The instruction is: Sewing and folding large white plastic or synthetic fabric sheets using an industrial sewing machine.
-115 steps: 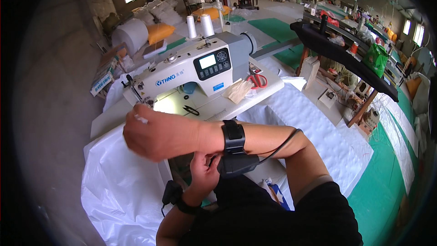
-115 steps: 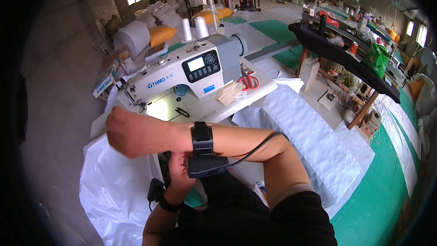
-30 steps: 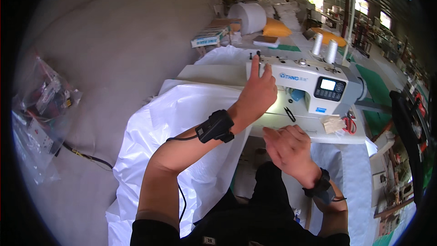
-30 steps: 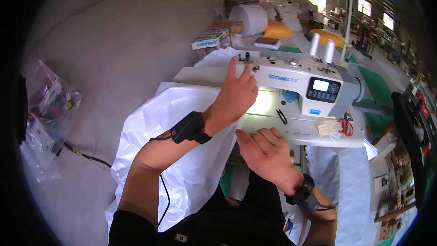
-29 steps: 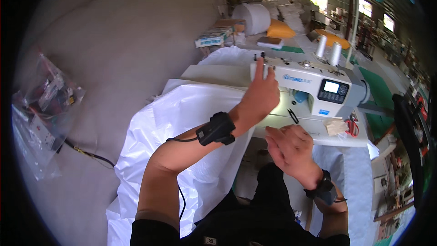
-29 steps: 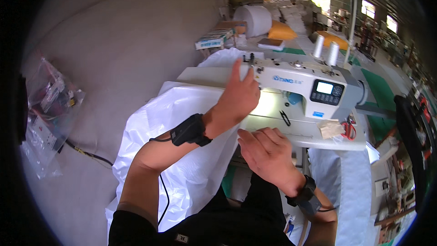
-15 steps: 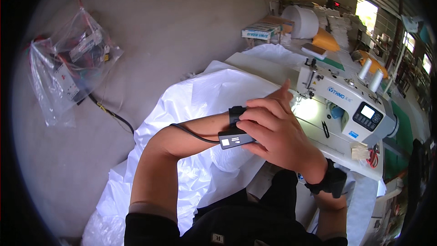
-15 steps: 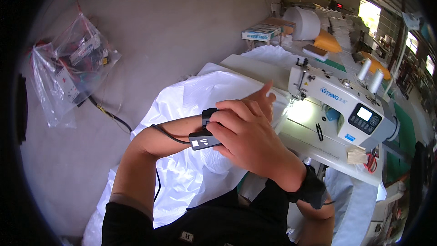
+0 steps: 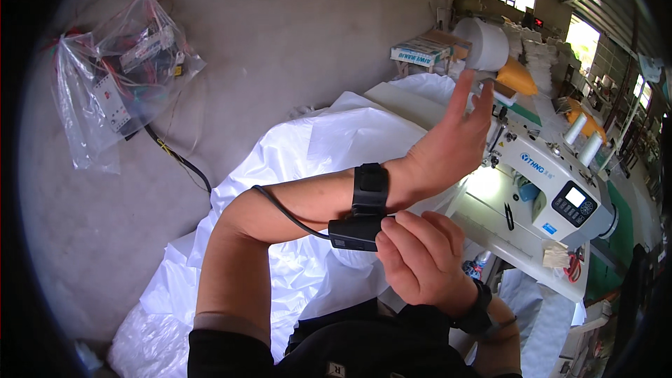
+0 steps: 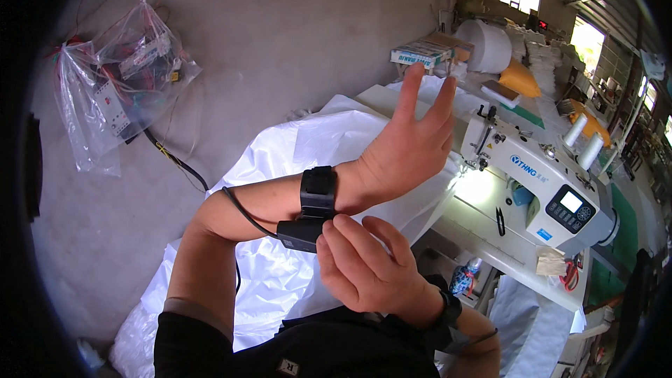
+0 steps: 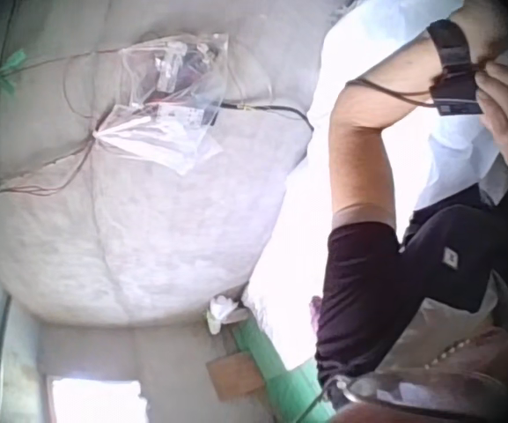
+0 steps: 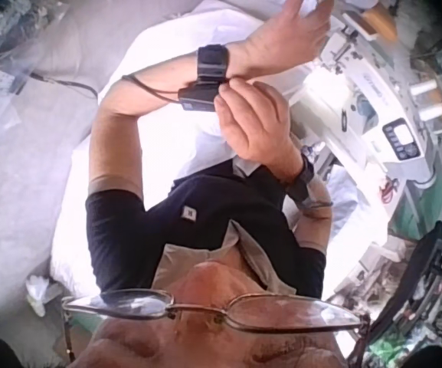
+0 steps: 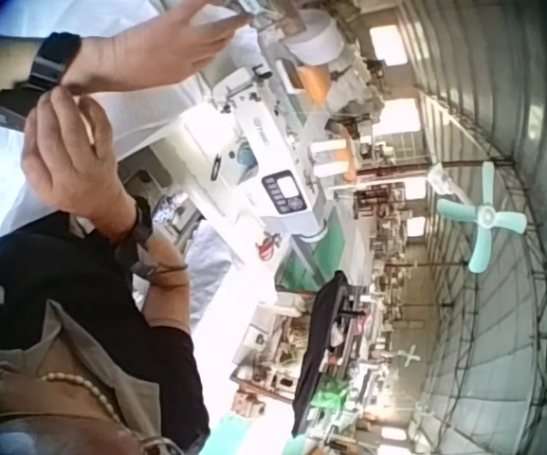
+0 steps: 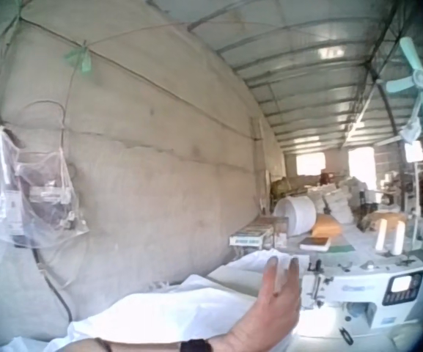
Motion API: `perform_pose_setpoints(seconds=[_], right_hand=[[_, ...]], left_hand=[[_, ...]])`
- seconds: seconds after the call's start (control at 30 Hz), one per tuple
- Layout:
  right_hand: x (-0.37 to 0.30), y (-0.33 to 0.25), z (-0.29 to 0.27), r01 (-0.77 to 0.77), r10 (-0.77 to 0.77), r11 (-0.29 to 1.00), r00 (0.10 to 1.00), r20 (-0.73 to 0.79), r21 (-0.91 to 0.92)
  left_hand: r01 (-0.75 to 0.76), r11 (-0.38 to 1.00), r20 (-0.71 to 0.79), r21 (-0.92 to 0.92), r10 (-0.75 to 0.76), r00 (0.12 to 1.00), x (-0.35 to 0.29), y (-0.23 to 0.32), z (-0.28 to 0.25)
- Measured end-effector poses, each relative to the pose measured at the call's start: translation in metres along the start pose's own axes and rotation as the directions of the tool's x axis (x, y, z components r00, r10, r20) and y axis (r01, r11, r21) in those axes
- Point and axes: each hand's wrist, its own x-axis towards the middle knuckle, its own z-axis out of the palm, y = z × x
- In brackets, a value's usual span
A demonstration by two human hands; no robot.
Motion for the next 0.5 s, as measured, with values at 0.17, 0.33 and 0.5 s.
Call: perform_pose_setpoints(seconds=[0.17, 0.33, 0.5], right_hand=[[0.006, -0.01, -0.007, -0.078, 0.078, 0.997, 0.996, -0.041, 0.019], [0.006, -0.013, -0.009, -0.042, 0.042, 0.999, 0.999, -0.021, 0.016], [0.006, -0.013, -0.006, -0.039, 0.038, 0.999, 0.999, 0.019, 0.034]], left_hand=[[0.072, 0.996, -0.214, -0.046, -0.08, 0.974, 0.012, -0.012, -0.014], [-0.045, 0.998, -0.244, -0.05, 0.031, 0.969, 0.009, -0.015, -0.026], [-0.114, 0.988, -0.054, -0.106, 0.109, 0.993, -0.001, -0.012, -0.02]])
